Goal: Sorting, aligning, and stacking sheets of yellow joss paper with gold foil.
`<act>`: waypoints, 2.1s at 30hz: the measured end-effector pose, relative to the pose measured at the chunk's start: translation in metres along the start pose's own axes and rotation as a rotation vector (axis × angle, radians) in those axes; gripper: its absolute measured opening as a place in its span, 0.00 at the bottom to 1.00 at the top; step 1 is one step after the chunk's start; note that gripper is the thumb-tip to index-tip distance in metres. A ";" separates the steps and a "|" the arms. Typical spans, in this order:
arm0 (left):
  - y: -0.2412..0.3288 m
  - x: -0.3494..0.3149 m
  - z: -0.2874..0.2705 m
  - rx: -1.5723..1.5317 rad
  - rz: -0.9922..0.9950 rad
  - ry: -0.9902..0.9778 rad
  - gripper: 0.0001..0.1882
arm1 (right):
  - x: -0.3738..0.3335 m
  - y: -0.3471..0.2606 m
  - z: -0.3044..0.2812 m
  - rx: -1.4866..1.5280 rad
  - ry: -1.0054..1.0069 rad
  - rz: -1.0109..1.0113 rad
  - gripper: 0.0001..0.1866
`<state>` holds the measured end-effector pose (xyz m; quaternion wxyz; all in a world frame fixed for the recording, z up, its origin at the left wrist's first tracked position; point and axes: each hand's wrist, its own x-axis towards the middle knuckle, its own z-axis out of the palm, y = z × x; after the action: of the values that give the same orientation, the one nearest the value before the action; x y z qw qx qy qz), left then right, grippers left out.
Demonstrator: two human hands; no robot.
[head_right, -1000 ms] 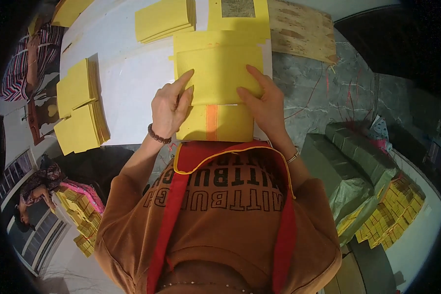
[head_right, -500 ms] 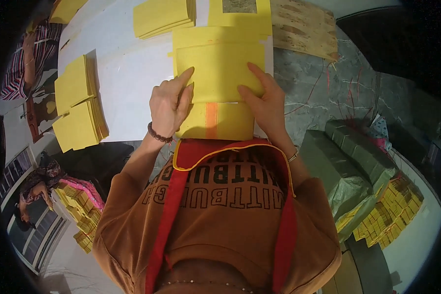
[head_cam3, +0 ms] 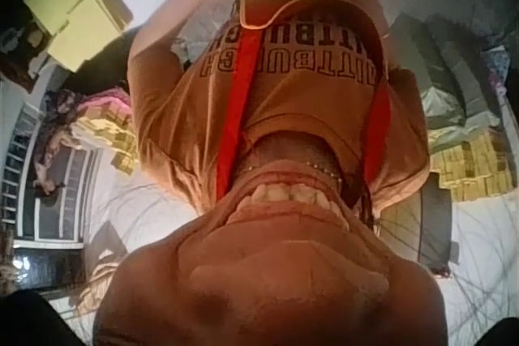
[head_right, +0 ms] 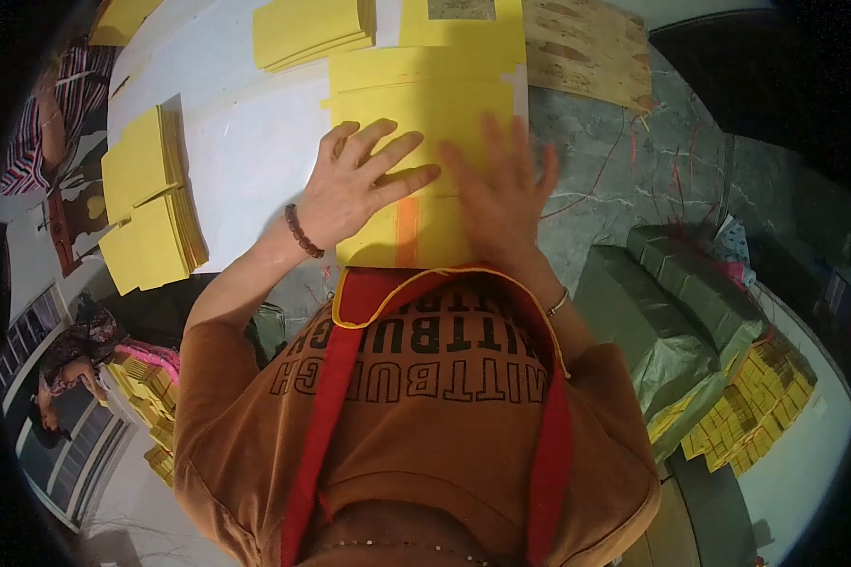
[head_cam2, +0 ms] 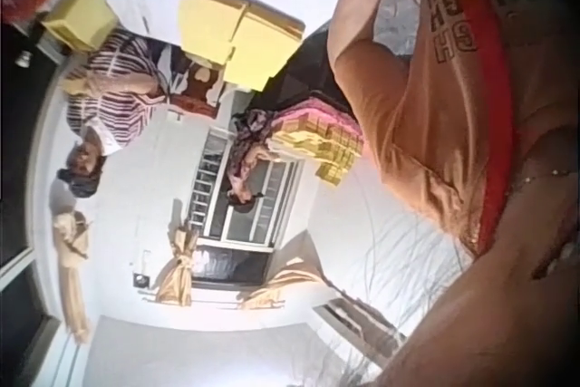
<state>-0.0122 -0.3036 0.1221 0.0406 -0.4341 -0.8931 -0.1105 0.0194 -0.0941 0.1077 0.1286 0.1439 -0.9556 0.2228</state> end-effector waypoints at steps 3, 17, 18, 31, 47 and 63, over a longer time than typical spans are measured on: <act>-0.002 0.000 0.000 -0.005 -0.012 -0.012 0.30 | -0.004 0.004 -0.002 -0.061 -0.244 -0.110 0.21; 0.007 0.008 -0.014 0.016 0.052 -0.039 0.18 | -0.002 0.005 -0.002 0.100 -0.318 0.006 0.20; 0.006 0.006 -0.013 0.020 0.052 -0.039 0.18 | -0.001 0.009 0.001 0.118 -0.284 0.005 0.18; -0.009 -0.016 0.007 -0.248 -0.017 0.036 0.21 | -0.016 0.024 0.022 0.968 -0.145 0.394 0.32; 0.027 0.028 0.015 0.221 -0.057 0.135 0.28 | -0.017 0.020 0.019 1.052 -0.118 0.418 0.27; -0.179 0.008 -0.011 0.408 -0.388 0.370 0.35 | -0.009 0.022 0.028 1.176 -0.176 0.542 0.33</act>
<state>-0.1577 -0.4066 0.1055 0.2661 -0.2117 -0.9403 -0.0121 0.0154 -0.0861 0.0724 -0.1110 -0.0380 -0.6836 0.7203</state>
